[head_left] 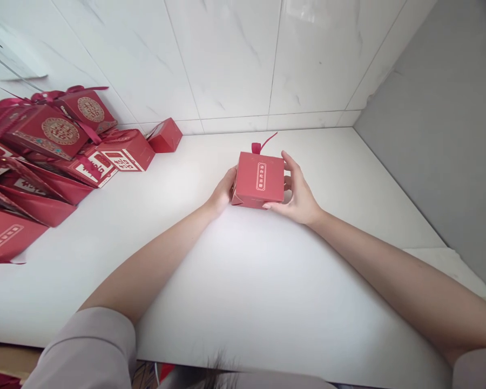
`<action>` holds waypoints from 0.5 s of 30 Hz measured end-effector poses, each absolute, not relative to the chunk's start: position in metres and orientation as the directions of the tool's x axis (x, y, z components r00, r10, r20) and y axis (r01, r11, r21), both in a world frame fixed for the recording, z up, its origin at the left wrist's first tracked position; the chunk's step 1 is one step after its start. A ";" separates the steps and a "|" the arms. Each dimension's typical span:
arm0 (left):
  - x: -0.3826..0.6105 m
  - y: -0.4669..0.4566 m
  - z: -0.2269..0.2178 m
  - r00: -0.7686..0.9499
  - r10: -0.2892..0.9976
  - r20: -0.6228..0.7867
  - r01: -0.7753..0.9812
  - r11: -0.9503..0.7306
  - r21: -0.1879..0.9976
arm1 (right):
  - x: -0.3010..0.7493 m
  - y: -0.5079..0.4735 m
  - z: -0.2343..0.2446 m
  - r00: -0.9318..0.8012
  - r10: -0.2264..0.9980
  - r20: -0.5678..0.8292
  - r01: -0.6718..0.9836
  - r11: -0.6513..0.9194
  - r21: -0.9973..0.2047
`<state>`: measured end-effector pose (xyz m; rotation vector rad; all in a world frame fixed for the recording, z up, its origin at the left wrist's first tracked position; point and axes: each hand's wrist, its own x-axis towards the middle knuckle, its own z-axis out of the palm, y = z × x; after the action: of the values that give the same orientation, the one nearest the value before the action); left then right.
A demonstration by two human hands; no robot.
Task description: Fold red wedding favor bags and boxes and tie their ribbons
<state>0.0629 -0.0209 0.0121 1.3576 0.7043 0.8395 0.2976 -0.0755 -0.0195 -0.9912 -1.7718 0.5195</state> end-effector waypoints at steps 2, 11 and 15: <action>0.056 -0.018 0.016 0.672 0.741 -0.008 -0.054 0.059 0.997 | 0.296 -0.076 -0.018 -0.163 0.784 0.598 0.421 0.604 -0.677; 0.044 -0.022 0.009 0.674 0.730 0.116 -0.137 -0.032 0.990 | 0.292 -0.084 -0.014 -0.246 0.681 0.689 0.492 0.701 -0.517; 0.048 -0.023 0.004 0.581 0.811 0.067 -0.204 0.065 0.977 | 0.289 -0.086 -0.011 -0.311 0.659 0.684 0.491 0.728 -0.479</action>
<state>0.0477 -0.0229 0.0035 1.2866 0.5951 0.8380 0.2889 -0.0856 -0.0113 -0.8773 -1.9758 0.2226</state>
